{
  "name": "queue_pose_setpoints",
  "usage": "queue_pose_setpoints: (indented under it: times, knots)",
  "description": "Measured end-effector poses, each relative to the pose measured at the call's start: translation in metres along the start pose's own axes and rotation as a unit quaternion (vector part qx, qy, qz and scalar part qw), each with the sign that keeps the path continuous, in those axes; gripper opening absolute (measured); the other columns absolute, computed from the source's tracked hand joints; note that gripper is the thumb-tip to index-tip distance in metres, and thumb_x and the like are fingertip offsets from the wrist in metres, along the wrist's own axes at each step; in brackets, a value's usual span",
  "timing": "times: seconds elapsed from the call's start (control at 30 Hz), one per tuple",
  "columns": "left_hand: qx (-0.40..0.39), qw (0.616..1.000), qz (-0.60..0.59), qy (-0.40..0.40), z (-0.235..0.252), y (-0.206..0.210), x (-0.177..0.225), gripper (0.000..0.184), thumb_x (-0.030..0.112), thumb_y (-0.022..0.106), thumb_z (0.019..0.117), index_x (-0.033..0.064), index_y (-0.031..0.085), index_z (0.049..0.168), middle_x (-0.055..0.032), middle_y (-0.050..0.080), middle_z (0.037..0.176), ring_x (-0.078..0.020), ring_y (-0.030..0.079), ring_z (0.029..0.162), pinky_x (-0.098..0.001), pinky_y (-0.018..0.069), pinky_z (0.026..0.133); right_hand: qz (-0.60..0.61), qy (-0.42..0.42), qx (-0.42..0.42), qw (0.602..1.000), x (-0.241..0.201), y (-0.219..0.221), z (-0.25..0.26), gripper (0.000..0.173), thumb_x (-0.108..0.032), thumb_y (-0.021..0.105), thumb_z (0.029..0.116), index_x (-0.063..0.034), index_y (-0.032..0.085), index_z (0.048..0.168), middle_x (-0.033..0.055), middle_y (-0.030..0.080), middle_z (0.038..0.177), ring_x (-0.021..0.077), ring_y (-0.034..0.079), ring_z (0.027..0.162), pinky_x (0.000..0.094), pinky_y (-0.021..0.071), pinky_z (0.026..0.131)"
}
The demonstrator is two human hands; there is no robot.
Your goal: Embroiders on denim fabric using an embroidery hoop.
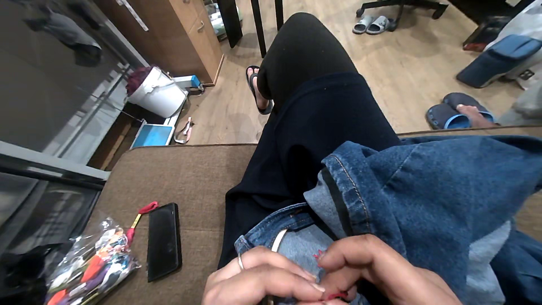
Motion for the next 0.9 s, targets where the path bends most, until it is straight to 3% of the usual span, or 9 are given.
queue_pose_setpoints:
  times: [0.73, 0.9]
  knots:
    - [-0.01, 1.0, -0.001, 0.02, -0.0001, -0.0019, 0.0006, 0.005, 0.01, 0.072, 0.0953, 0.0056, 0.073, 0.097, 0.0, 0.075, 0.101, -0.004, 0.068, 0.102, -0.0192, 0.055, 0.091, 0.008, -0.001, 0.003, 1.0, 0.0005, -0.002, -0.0007, 0.02, -0.002, 0.07, 0.094, 0.0037, 0.059, 0.11, 0.0123, 0.074, 0.091, 0.0111, 0.072, 0.083, 0.0242, 0.0584, 0.077]
    - [-0.008, 1.0, 0.015, 0.0, -0.0026, -0.0017, -0.0023, 0.02, 0.017, 0.077, 0.0921, 0.0085, 0.072, 0.109, 0.0006, 0.073, 0.105, -0.0035, 0.067, 0.1, -0.0194, 0.0569, 0.087, 0.011, 0.001, 0.0, 1.0, 0.0005, -0.0018, -0.0013, 0.019, -0.001, 0.069, 0.0939, 0.0034, 0.06, 0.11, 0.0123, 0.073, 0.091, 0.0117, 0.072, 0.084, 0.0251, 0.0592, 0.078]
Point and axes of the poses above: each hand's wrist, its own z-axis towards the middle knuckle, its own y-axis out of the palm, x = y × z, the point moved 5 cm from there along z, towards the middle knuckle
